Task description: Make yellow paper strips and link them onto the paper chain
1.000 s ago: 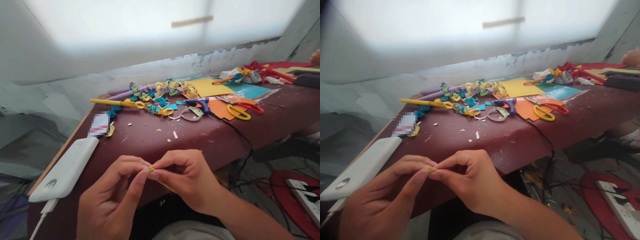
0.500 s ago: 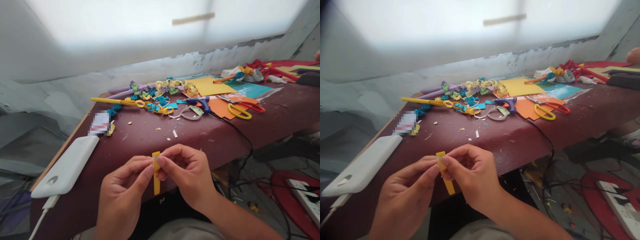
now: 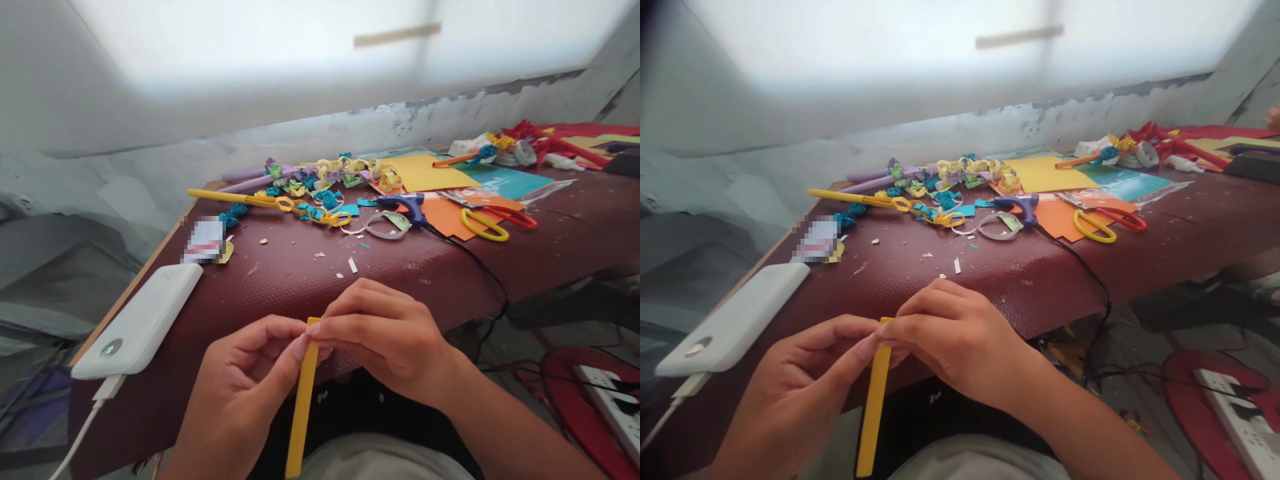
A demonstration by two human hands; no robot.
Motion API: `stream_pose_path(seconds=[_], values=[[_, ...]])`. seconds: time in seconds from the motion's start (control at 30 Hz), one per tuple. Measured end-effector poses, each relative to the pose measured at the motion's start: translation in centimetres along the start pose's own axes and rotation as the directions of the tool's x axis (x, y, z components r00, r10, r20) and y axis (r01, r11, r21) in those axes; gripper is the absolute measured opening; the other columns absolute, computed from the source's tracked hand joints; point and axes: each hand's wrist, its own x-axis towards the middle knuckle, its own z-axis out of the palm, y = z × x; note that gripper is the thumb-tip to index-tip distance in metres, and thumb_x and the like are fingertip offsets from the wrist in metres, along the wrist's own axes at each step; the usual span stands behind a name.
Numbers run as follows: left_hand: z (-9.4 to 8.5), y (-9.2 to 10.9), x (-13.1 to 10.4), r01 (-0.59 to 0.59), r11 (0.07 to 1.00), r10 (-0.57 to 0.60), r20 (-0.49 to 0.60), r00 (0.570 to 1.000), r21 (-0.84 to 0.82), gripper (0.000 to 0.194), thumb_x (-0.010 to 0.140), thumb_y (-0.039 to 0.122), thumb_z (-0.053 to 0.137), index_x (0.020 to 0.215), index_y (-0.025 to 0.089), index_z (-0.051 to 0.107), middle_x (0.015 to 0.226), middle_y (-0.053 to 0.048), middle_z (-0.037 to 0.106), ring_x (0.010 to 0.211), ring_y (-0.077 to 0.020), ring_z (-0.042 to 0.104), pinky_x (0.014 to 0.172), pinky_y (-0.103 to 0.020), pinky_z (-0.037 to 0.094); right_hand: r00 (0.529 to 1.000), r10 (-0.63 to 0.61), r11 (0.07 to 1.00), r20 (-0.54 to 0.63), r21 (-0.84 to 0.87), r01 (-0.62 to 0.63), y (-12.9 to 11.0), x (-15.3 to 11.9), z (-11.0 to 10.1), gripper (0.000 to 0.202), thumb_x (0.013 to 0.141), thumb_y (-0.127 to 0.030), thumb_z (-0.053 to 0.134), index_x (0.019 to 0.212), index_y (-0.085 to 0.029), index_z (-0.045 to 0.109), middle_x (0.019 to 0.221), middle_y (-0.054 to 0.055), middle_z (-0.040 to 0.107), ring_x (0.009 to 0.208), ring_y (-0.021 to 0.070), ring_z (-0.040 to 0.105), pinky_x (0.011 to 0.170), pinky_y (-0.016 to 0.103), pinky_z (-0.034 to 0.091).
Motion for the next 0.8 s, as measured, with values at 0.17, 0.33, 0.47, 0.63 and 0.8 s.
stream_pose_path(seconds=[0.17, 0.33, 0.47, 0.63, 0.8], values=[[-0.2, -0.3, 0.5, -0.089, 0.984, 0.078, 0.077, 0.994, 0.152, 0.019, 0.084, 0.040, 0.084, 0.094, 0.024, 0.085, 0.090, -0.004, 0.083, 0.079, -0.0162, 0.078, 0.071, -0.020, 0.064, 1.000, -0.004, 1.000, -0.011, 0.007, 0.004, 0.3, -0.5, 0.0, 0.015, 0.097, -0.006, 0.069, 0.109, -0.009, 0.077, 0.097, 0.009, 0.077, 0.087, 0.0143, 0.067, 0.081, 0.027, 0.056], [-0.2, 0.0, 0.2, -0.200, 0.925, 0.198, 0.040, 0.979, 0.324, 0.019, 0.085, 0.042, 0.081, 0.093, 0.026, 0.086, 0.089, -0.002, 0.083, 0.077, -0.0149, 0.078, 0.071, -0.016, 0.062, 1.000, -0.015, 1.000, 0.013, 0.014, 0.015, 0.4, -0.8, -0.1, 0.020, 0.097, -0.005, 0.067, 0.113, -0.012, 0.076, 0.097, 0.008, 0.078, 0.086, 0.0140, 0.068, 0.079, 0.026, 0.056], [-0.9, 0.2, 0.4, -0.337, 0.806, 0.267, 0.210, 0.941, 0.487, 0.020, 0.090, 0.039, 0.075, 0.103, 0.028, 0.085, 0.093, -0.001, 0.084, 0.079, -0.0145, 0.079, 0.071, -0.014, 0.061, 0.998, 0.010, 1.000, 0.064, -0.012, -0.009, 0.4, -0.8, -0.2, 0.017, 0.098, -0.004, 0.064, 0.110, -0.010, 0.075, 0.098, 0.008, 0.078, 0.088, 0.0139, 0.068, 0.080, 0.025, 0.056], [-0.6, 0.1, 0.1, -0.335, 0.765, 0.309, 0.143, 0.940, 0.551, 0.016, 0.088, 0.039, 0.075, 0.096, 0.029, 0.086, 0.086, 0.003, 0.083, 0.072, -0.0114, 0.076, 0.066, -0.012, 0.057, 0.997, 0.050, 0.998, 0.061, 0.030, -0.052, 0.2, -0.9, -0.2, 0.011, 0.099, -0.005, 0.064, 0.103, -0.011, 0.073, 0.096, 0.006, 0.078, 0.087, 0.0127, 0.069, 0.080, 0.024, 0.055], [0.3, 0.4, -0.6, -0.280, 0.826, 0.283, 0.071, 0.957, 0.489, 0.018, 0.087, 0.044, 0.075, 0.091, 0.030, 0.086, 0.085, 0.003, 0.082, 0.072, -0.0111, 0.074, 0.069, -0.014, 0.056, 0.999, 0.035, 0.998, 0.035, 0.047, -0.037, 0.1, -1.0, -0.1, 0.013, 0.101, -0.007, 0.063, 0.106, -0.012, 0.073, 0.097, 0.006, 0.079, 0.086, 0.0123, 0.069, 0.079, 0.024, 0.055]])
